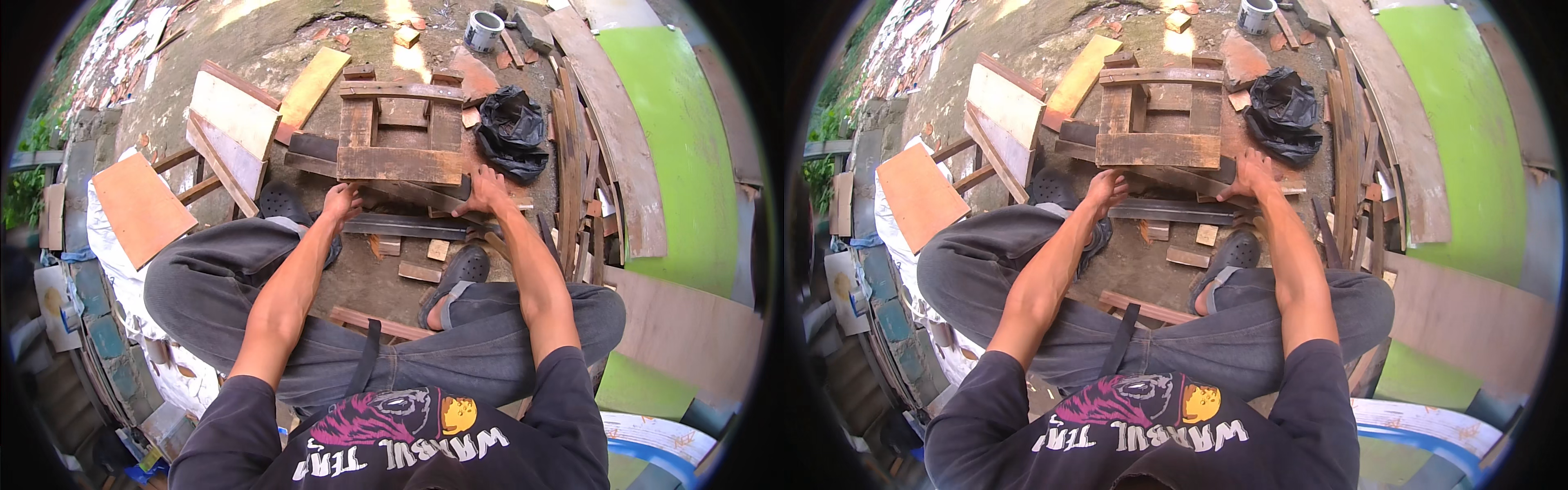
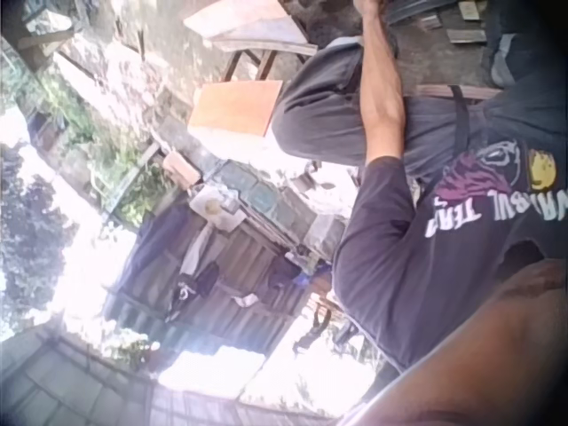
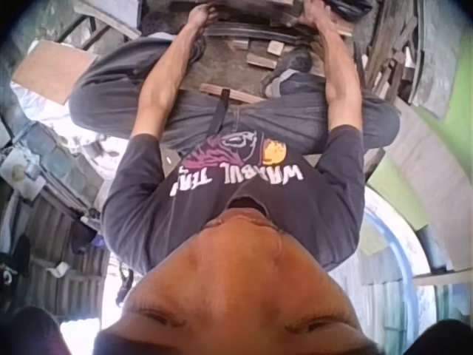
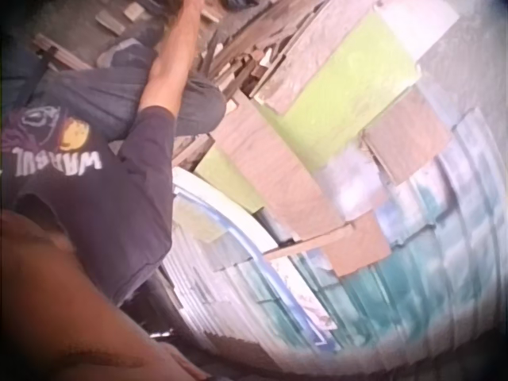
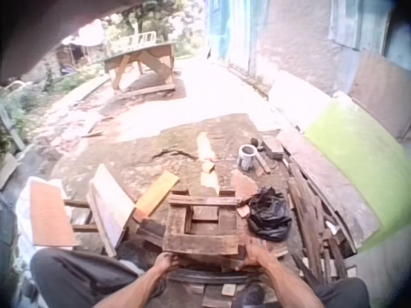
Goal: The person assembles a small wooden frame by arranging and aligning several wooden pieces on the ground. They use a hammer to drive nails into the joints to secure the structure.
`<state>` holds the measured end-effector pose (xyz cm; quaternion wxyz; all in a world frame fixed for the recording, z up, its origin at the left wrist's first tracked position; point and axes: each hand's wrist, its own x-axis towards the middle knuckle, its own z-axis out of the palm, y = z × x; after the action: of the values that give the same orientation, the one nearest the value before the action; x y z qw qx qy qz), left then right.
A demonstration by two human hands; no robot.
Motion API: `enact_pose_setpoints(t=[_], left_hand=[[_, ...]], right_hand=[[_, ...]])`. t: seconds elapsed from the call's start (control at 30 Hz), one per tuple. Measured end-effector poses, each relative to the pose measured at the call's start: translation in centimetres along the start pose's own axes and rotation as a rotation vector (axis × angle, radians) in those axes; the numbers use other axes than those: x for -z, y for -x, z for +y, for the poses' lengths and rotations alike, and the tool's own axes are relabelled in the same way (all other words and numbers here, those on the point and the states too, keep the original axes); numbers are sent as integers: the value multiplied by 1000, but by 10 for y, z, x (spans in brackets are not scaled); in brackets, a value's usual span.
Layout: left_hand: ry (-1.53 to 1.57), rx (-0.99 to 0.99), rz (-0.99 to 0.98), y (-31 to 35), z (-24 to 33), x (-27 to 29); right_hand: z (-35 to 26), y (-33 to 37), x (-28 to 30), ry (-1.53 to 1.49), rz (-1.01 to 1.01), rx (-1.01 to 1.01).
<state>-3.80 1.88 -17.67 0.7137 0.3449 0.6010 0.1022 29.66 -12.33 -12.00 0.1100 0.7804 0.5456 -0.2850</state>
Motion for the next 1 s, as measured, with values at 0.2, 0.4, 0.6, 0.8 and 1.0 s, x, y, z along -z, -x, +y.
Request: enact_pose_setpoints(t=[0.2, 0.4, 0.6, 0.8, 1.0], left_hand=[[171, 76, -13, -10, -9, -6], [317, 79, -70, 3, -11, -12], [495, 71, -78, -6, -21, -8], [524, 116, 187, -10, -7, -28], [491, 150, 268, 0, -5, -37]], right_hand=[[-9, 19, -21, 57, 247, 83], [-5, 42, -38, 60, 437, 204], [2, 48, -55, 151, 516, 294], [-7, 58, -63, 231, 626, 379], [-6, 70, -62, 235, 469, 349]])
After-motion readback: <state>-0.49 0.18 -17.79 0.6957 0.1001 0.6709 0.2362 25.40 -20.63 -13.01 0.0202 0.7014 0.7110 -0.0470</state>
